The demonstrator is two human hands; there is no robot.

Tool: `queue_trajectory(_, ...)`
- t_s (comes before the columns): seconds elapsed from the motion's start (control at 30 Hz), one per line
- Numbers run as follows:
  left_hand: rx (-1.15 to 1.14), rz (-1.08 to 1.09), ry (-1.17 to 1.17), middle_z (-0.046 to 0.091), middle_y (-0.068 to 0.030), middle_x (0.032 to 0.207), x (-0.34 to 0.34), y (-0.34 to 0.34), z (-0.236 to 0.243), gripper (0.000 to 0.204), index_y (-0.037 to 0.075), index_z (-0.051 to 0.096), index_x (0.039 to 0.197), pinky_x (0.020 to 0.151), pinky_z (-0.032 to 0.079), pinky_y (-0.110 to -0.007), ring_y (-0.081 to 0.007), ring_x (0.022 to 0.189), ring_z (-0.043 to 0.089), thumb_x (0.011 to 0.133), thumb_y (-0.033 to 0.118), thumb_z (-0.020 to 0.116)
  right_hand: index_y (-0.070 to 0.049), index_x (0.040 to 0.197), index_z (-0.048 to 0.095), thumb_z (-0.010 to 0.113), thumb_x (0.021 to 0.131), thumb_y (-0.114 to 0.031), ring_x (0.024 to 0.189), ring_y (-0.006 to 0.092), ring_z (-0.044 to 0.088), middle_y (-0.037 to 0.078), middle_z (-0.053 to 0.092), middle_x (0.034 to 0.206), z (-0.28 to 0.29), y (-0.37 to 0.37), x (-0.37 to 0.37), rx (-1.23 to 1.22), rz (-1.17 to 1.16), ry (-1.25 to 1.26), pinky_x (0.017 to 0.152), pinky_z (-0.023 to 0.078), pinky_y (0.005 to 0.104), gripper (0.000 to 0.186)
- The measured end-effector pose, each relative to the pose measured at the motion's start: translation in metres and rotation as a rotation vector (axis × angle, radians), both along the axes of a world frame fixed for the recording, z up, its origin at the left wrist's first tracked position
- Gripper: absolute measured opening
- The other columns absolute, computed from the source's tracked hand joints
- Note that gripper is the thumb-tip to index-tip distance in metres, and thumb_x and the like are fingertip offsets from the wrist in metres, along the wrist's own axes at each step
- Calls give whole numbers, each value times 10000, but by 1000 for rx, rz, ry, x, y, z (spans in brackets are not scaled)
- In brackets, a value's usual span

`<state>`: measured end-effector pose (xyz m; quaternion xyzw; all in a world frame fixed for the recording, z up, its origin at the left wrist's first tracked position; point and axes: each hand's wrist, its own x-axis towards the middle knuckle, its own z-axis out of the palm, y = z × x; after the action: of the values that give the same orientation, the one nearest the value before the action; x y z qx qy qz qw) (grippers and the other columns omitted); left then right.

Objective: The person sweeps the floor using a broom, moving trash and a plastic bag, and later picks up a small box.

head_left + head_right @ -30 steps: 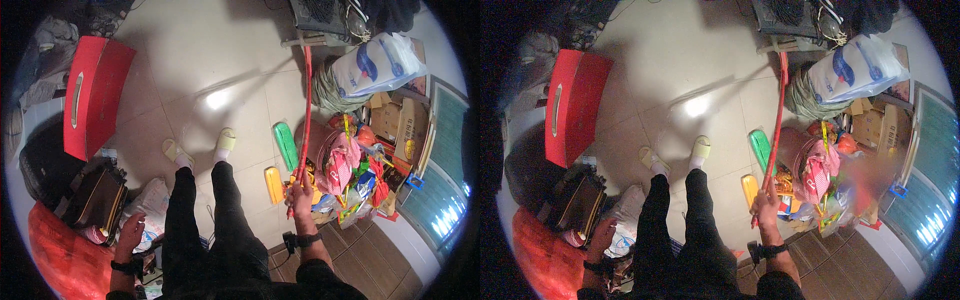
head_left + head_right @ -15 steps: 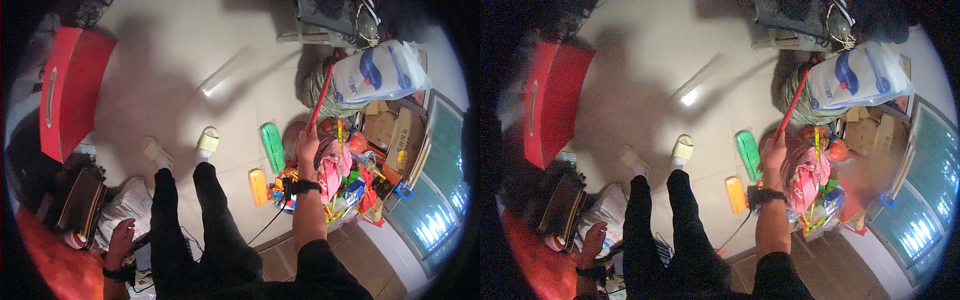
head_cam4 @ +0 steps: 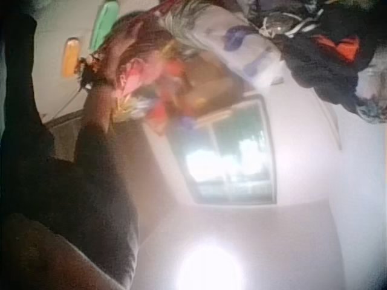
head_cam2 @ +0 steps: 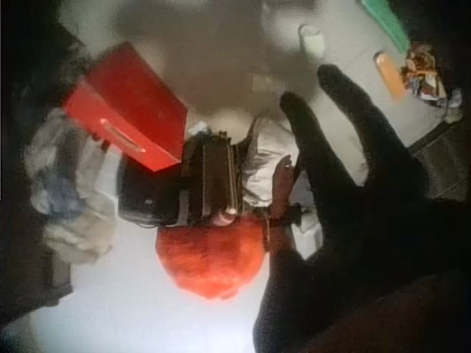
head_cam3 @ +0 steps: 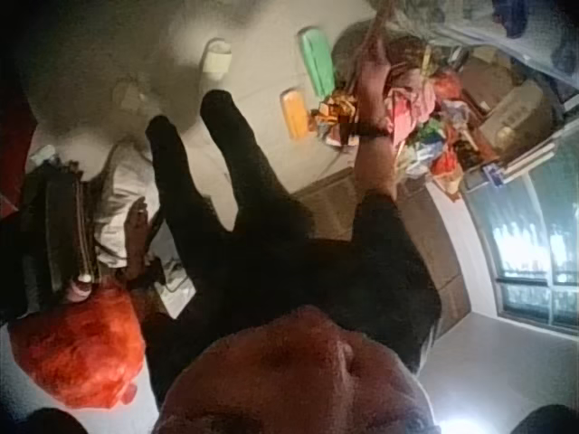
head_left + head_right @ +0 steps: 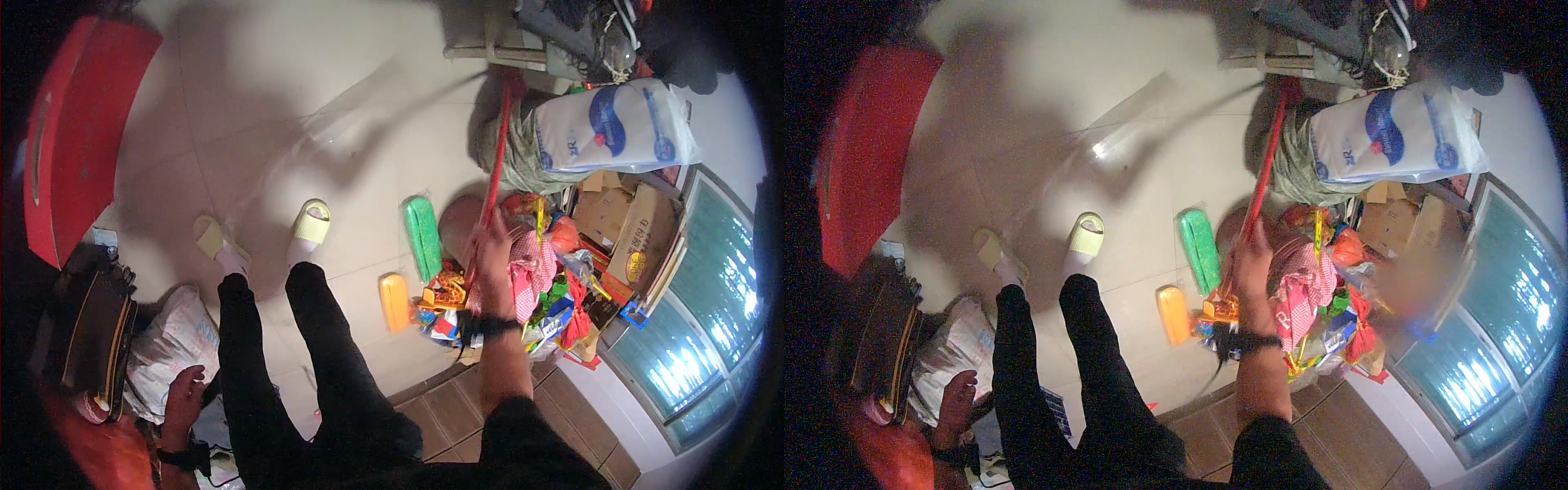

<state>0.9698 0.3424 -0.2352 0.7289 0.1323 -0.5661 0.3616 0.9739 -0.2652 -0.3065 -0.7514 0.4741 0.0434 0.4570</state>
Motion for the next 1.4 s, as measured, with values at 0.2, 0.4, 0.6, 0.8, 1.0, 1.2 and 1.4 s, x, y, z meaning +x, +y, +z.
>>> queue_trajectory(0.2,-26,-33,-77,588,-81,950,9,-10,11,347,42,536,1139,658,454,-267,-144,740,542,795,9,507,-48,1411,227,394,865,-17,411,87,411,-1,423,568,130,108,-22,237,-222,208,367,351,219,572)
queue_trajectory(0.4,-67,23,-119,596,-90,935,4,-8,-2,343,45,536,1136,656,461,-278,-150,742,554,796,19,503,49,1349,316,463,853,10,575,58,426,-18,479,731,61,48,-21,-105,23,94,480,380,199,519)
queue_trajectory(0.6,-2,100,17,591,-93,939,-13,-10,-7,339,46,530,1146,661,460,-282,-146,753,554,808,38,520,-57,1358,340,469,861,-13,474,75,424,-17,484,664,45,38,25,47,-244,-1,400,372,231,515)
queue_trajectory(0.8,-80,6,-77,594,-92,917,1,-33,2,323,24,534,1131,669,457,-277,-159,747,554,809,13,510,-221,1206,431,459,890,-79,441,87,384,-2,431,639,41,88,71,359,-745,-328,380,343,225,347)
queue_trajectory(1.0,-93,5,-156,604,-105,954,19,-20,1,319,7,536,1124,700,465,-284,-170,772,565,805,14,513,-227,1172,421,415,944,-179,436,103,378,16,447,666,48,123,101,606,-950,-457,323,295,232,232)
queue_trajectory(1.2,4,-26,-95,610,-127,944,76,1,7,315,25,541,1125,727,469,-305,-204,799,580,812,12,505,-133,965,443,439,946,-189,444,75,352,5,420,661,62,167,107,695,-962,-612,375,320,223,60)
queue_trajectory(1.4,-23,-85,-79,581,-154,1094,84,64,-9,269,31,538,1143,889,419,-368,-277,1028,552,926,178,480,-97,694,443,465,927,-219,405,55,308,-47,359,531,92,194,133,990,-1019,-830,359,287,202,264)
